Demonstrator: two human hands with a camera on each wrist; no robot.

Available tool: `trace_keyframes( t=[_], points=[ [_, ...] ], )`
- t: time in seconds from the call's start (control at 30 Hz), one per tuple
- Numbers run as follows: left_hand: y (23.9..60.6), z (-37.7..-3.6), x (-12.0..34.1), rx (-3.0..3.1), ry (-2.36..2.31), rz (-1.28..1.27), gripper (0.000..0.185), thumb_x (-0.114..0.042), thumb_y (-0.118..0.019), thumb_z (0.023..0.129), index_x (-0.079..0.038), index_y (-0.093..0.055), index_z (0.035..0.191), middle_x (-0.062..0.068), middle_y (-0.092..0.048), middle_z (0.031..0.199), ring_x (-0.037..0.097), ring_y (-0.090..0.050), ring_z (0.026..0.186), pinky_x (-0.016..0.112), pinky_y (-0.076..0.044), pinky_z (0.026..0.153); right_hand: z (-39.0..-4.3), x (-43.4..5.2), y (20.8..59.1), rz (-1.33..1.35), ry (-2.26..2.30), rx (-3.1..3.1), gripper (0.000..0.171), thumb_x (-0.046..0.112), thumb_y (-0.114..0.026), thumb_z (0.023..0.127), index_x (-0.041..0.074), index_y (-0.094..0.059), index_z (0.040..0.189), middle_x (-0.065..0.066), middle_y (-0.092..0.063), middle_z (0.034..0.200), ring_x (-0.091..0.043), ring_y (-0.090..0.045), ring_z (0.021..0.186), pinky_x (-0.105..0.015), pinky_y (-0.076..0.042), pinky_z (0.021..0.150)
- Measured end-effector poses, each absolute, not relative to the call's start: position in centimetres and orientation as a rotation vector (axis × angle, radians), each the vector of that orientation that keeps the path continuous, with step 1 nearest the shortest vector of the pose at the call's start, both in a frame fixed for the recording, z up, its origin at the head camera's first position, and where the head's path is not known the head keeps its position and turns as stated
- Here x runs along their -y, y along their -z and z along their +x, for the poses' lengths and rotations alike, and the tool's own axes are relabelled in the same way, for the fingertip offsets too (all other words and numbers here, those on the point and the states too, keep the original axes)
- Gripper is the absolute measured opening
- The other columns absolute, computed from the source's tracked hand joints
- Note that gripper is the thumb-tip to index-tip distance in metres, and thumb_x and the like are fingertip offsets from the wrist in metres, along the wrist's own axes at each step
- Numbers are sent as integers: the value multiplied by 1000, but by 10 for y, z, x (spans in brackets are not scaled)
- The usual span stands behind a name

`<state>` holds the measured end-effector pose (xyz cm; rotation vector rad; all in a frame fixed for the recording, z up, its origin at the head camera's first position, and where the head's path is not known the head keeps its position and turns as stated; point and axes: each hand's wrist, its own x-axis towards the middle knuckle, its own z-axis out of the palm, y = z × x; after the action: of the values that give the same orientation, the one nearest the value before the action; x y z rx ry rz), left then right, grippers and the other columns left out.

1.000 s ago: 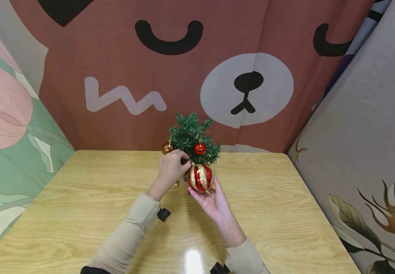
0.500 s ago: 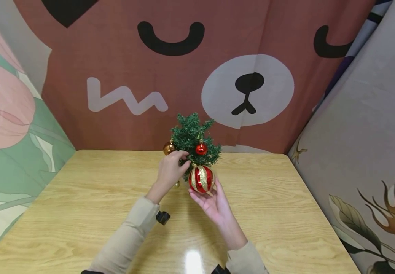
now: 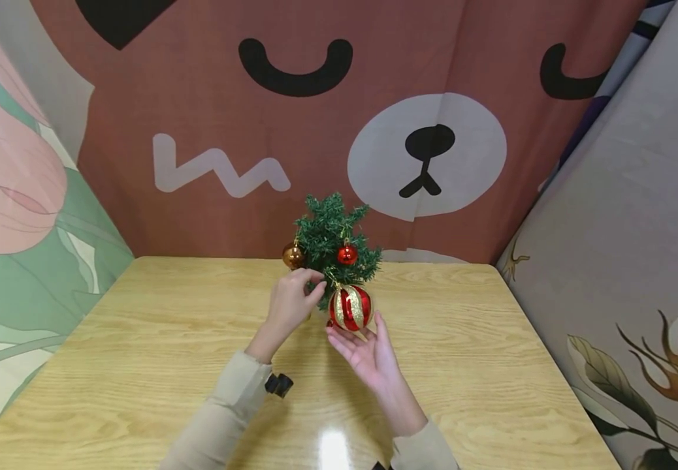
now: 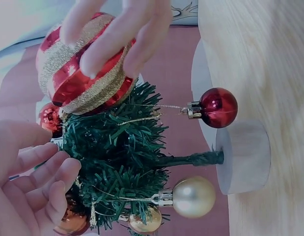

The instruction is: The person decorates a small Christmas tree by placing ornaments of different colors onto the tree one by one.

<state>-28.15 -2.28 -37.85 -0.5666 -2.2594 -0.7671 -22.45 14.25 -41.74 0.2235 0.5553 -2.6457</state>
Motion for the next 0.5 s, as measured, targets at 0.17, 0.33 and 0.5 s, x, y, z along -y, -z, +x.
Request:
trace_keyframes(
  t=[0.17, 0.33, 0.5],
  points=[
    [380, -276, 27, 2263, 767, -563, 10, -14, -66, 79, -5, -69, 85, 4, -65, 78, 12, -55, 55, 18, -39, 43, -224, -143, 421, 194, 2654, -571, 79, 50, -37, 90, 11, 8, 142, -26, -3, 141, -38, -16, 129, -37, -28, 101],
    [384, -269, 31, 2270, 785, -551, 10, -13, -66, 79, -5, -68, 85, 3, -65, 78, 10, -53, 53, 18, -40, 45, -219, -151, 427, 115, 2628, -857, 77, 47, -30, 94, 2, 12, 140, -31, 1, 140, -42, -6, 130, -38, -28, 101],
    [388, -262, 34, 2238, 804, -555, 9, -10, -67, 77, -4, -68, 84, 4, -65, 77, 11, -55, 52, 19, -41, 45, -215, -160, 428, 71, 2577, -1214, 68, 42, -24, 97, -7, 0, 137, -35, -13, 135, -44, -24, 123, -38, -33, 98]
  ],
)
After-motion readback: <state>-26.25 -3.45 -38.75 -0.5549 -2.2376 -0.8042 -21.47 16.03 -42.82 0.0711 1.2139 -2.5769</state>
